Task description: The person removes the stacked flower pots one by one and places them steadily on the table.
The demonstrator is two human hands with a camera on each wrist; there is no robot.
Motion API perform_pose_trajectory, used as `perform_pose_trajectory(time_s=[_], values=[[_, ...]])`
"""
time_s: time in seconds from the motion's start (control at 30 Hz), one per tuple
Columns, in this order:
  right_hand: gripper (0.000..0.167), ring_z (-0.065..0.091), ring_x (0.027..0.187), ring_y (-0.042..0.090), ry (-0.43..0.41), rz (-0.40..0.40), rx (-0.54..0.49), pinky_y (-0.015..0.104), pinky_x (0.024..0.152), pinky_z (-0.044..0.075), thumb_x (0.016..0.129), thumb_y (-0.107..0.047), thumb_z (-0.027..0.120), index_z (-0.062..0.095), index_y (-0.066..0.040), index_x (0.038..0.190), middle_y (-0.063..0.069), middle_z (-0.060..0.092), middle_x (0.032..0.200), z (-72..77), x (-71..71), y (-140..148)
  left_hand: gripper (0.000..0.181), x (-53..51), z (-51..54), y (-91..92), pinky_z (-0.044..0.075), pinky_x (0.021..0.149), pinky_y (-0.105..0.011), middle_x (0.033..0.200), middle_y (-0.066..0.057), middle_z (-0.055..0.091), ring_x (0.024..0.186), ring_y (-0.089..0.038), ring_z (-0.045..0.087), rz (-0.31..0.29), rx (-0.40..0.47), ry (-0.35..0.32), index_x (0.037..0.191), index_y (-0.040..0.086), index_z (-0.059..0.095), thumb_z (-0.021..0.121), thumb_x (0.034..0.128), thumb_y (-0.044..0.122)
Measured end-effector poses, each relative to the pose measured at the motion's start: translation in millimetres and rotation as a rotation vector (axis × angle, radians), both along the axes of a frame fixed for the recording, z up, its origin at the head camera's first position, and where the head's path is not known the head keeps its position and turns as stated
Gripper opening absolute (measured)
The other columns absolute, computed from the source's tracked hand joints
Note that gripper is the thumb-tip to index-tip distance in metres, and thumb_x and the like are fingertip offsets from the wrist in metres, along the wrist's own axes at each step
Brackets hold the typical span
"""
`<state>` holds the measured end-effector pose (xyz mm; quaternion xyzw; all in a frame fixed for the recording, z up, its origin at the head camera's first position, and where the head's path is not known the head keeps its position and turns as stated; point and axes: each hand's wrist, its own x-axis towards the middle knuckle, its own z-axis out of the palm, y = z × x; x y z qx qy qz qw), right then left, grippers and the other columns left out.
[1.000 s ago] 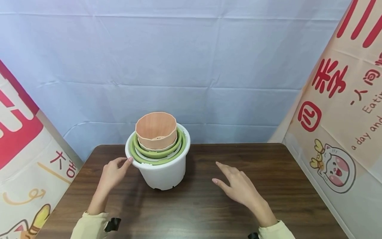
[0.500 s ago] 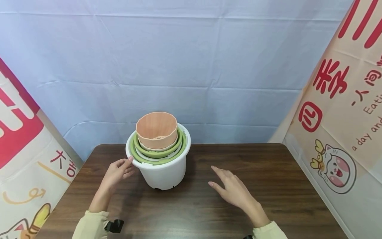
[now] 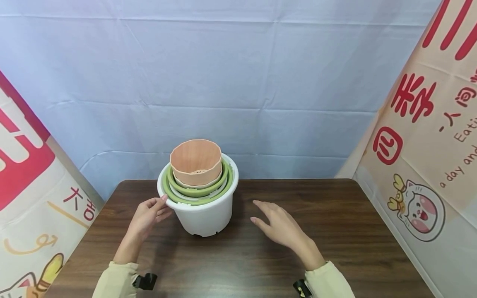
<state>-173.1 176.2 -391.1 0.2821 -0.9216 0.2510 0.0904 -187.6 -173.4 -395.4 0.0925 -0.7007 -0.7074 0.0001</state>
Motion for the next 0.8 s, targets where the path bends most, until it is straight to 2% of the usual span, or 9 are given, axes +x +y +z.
perform_pose_trajectory(time_s=[0.27, 0.53, 0.8], values=[[0.044, 0.051, 0.112, 0.032, -0.005, 0.068, -0.056, 0.046, 0.091, 0.045, 0.09, -0.022, 0.06, 0.05, 0.004, 0.125, 0.018, 0.054, 0.122, 14.7, -14.4, -11, 0.031, -2.4, -1.7, -0.5, 0.046, 0.09, -0.04, 0.094, -0.012, 0.059, 0.091, -0.017, 0.06, 0.005, 0.011, -0.003, 0.101, -0.012, 0.05, 0.05, 0.0956, 0.019], [0.041, 0.062, 0.088, 0.02, -0.092, 0.085, -0.136, 0.036, 0.075, 0.053, 0.09, -0.021, 0.06, 0.051, 0.0, 0.125, 0.016, 0.059, 0.114, 36.4, -33.4, -25, 0.034, -2.0, -2.3, 0.1, 0.047, 0.089, -0.039, 0.1, -0.016, 0.058, 0.098, -0.022, 0.058, 0.0, -0.032, 0.006, 0.102, -0.012, 0.05, 0.049, 0.0963, 0.022], [0.041, 0.063, 0.086, 0.021, -0.135, 0.107, -0.178, 0.033, 0.073, 0.054, 0.09, -0.02, 0.06, 0.051, 0.003, 0.123, 0.015, 0.063, 0.105, 55.7, -47.0, -38, 0.034, -1.9, -3.2, 0.4, 0.046, 0.089, -0.04, 0.098, -0.014, 0.059, 0.099, -0.024, 0.058, 0.002, -0.026, 0.009, 0.103, -0.013, 0.05, 0.049, 0.0962, 0.021]])
